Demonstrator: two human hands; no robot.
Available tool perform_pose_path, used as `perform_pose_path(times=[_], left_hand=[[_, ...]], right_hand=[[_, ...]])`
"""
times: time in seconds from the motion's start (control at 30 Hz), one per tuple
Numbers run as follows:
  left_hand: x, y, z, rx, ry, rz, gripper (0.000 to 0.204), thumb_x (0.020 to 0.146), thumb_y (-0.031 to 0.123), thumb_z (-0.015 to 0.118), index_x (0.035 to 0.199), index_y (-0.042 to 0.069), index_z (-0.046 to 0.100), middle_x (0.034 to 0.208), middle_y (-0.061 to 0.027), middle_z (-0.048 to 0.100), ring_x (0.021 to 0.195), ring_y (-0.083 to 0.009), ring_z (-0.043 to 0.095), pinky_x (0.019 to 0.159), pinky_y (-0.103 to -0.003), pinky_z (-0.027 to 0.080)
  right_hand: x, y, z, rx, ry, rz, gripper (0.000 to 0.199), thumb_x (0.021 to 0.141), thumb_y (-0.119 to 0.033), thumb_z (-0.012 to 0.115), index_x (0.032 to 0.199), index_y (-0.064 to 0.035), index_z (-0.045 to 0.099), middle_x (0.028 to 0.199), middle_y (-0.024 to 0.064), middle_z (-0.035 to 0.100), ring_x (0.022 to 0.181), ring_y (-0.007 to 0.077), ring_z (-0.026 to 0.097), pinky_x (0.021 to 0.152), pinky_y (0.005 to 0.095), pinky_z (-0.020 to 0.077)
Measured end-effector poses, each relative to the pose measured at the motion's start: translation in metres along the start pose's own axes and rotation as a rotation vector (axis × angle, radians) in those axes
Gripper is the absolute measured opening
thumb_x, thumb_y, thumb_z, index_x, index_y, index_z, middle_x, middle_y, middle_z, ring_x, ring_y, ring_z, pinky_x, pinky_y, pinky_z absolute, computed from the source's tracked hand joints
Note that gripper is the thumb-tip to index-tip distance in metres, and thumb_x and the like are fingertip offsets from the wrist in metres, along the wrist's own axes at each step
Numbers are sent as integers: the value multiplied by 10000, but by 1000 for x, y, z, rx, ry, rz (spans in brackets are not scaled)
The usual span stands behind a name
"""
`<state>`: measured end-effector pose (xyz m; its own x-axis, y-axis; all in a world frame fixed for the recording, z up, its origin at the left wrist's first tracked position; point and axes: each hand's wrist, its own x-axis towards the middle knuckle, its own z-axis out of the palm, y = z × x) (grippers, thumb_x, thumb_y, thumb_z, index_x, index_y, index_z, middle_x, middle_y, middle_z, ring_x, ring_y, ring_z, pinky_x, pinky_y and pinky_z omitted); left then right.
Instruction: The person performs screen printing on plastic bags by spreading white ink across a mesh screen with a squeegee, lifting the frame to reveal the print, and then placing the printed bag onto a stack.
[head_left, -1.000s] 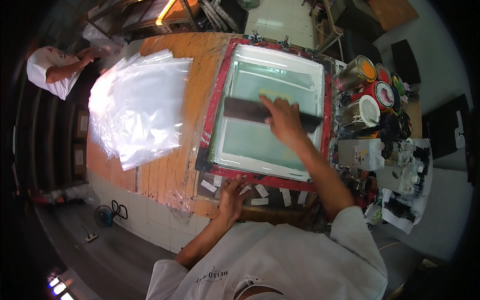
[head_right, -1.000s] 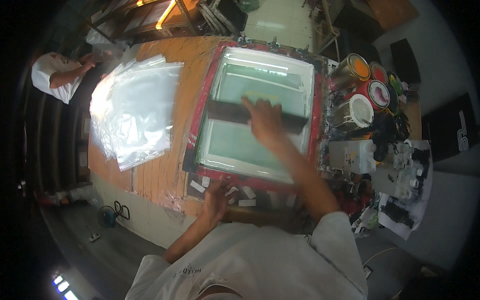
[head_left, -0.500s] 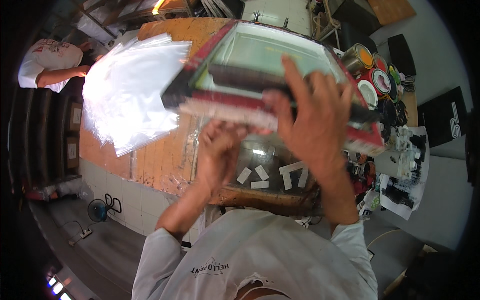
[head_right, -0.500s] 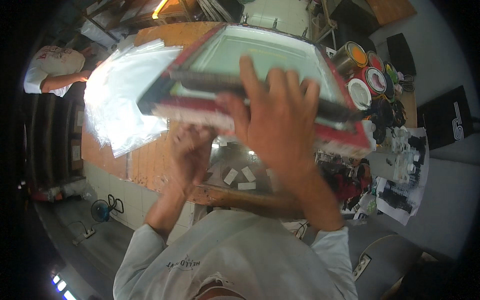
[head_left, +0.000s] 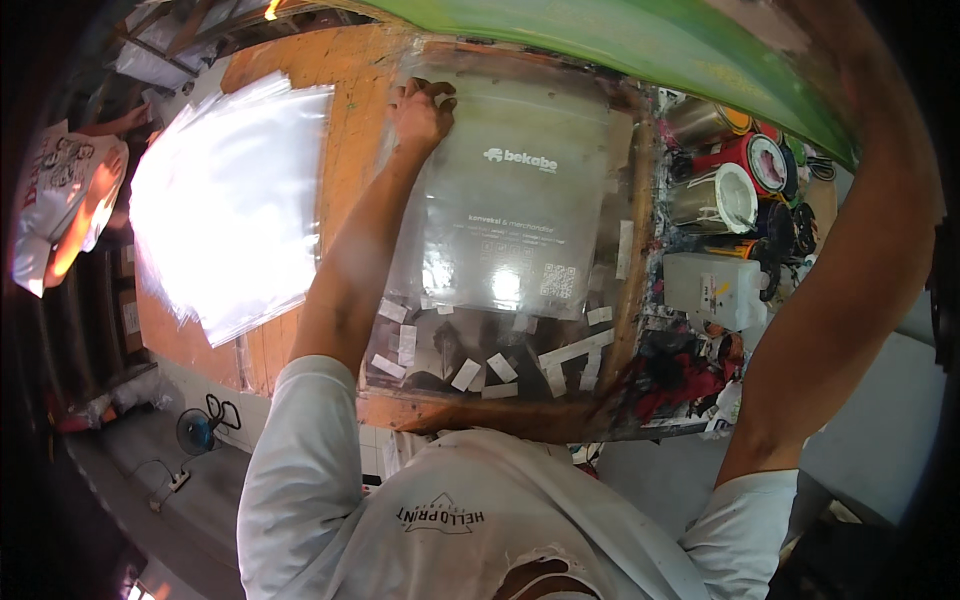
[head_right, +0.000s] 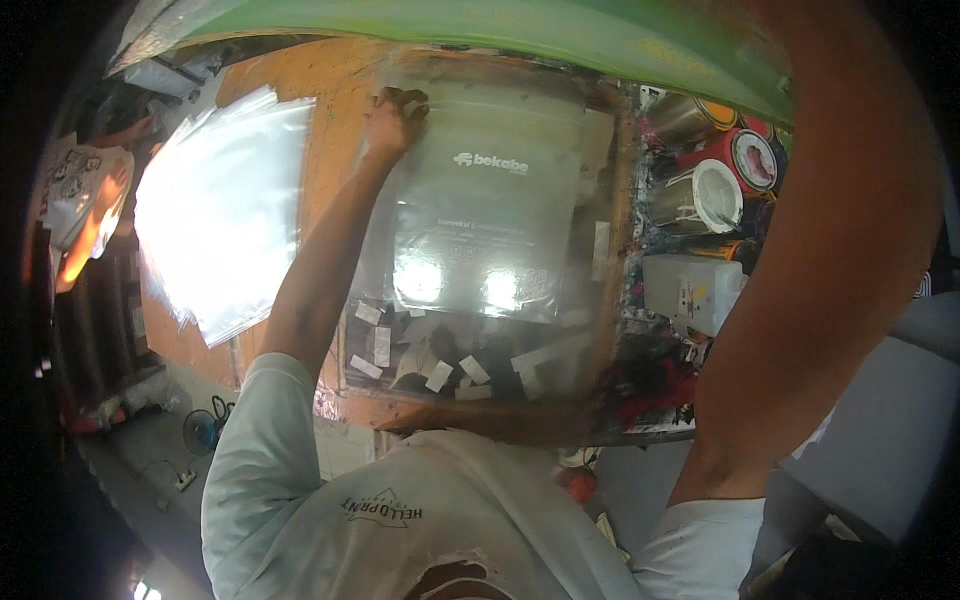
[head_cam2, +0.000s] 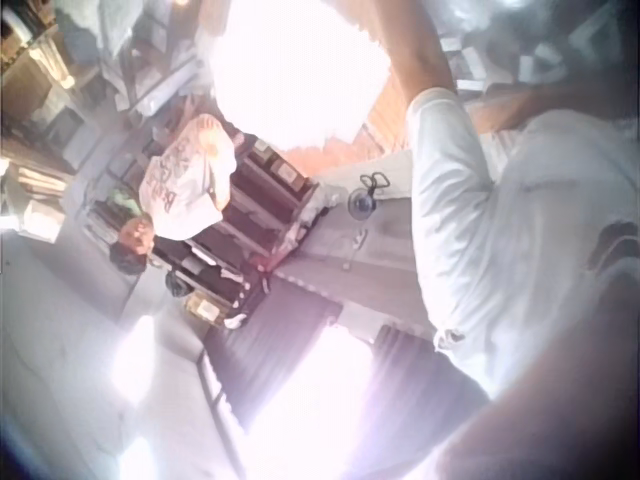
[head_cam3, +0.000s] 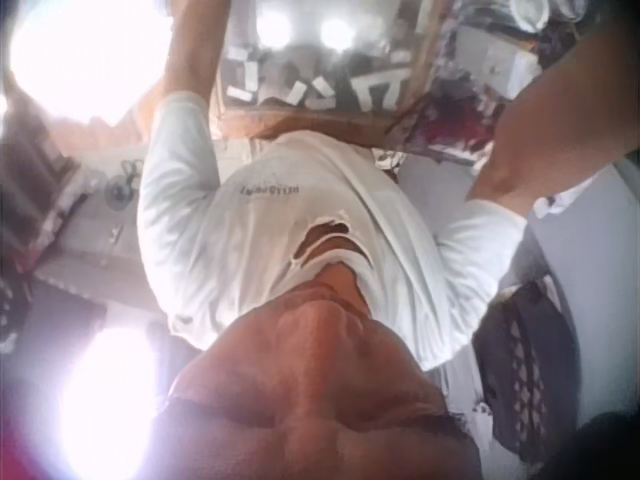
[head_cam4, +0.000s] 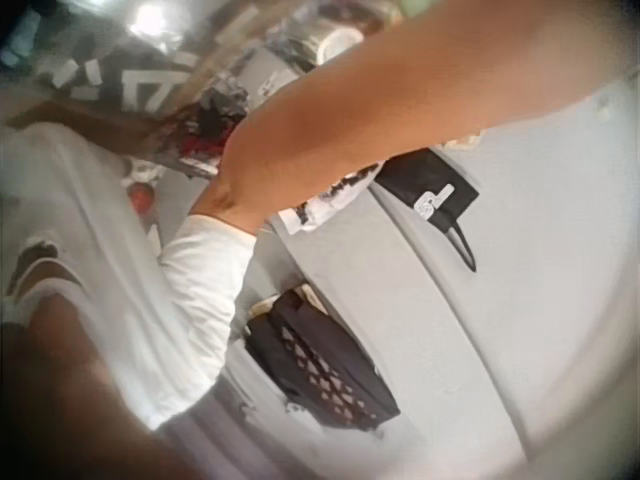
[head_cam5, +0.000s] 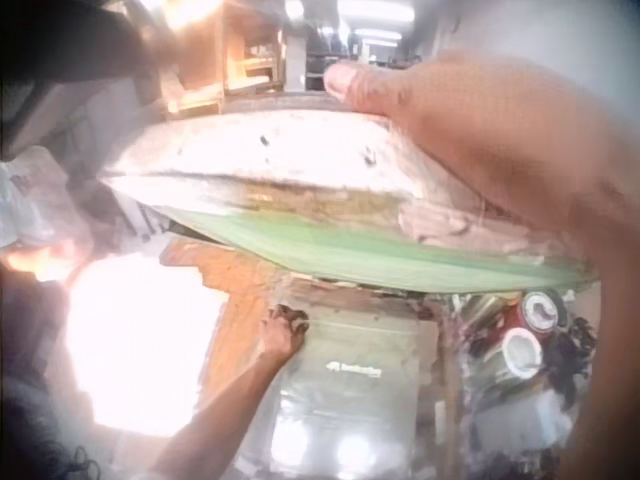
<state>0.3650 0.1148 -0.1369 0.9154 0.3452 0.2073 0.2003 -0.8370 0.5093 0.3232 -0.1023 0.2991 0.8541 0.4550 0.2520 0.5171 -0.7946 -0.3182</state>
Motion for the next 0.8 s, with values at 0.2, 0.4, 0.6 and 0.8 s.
perform_pose_path(times=[0.2,0.4,0.6,0.8], left_hand=[[-4,38,-51,-563,-145,44,162,904,153,729,1041,69,750,1074,-116,729,959,-289,709,795,-430,564],[-41,20,-129,-748,67,-205,173,934,69,705,1039,-69,711,891,-140,737,733,-161,708,602,-293,604],[-96,-174,-214,-922,518,-433,302,953,98,699,1133,-137,641,952,-227,728,745,-266,752,676,-320,634],[-157,-242,-334,-190,824,-475,554,933,246,727,1412,22,561,1234,-241,677,1071,-354,698,904,-441,554]], right_hand=[[8,-4,-10,60,-19,63,467,1041,-465,501,1105,-52,710,810,105,668,666,194,620,642,343,524],[14,-19,-15,137,-40,178,524,1067,-483,447,1038,-38,723,779,100,680,589,169,626,571,320,551],[23,27,-2,-109,104,-181,507,1002,-503,553,1129,-43,723,913,183,713,825,306,672,813,410,513],[-2,18,-4,108,76,-104,541,1010,-463,582,1239,19,670,1149,221,718,1095,264,670,995,347,464]])
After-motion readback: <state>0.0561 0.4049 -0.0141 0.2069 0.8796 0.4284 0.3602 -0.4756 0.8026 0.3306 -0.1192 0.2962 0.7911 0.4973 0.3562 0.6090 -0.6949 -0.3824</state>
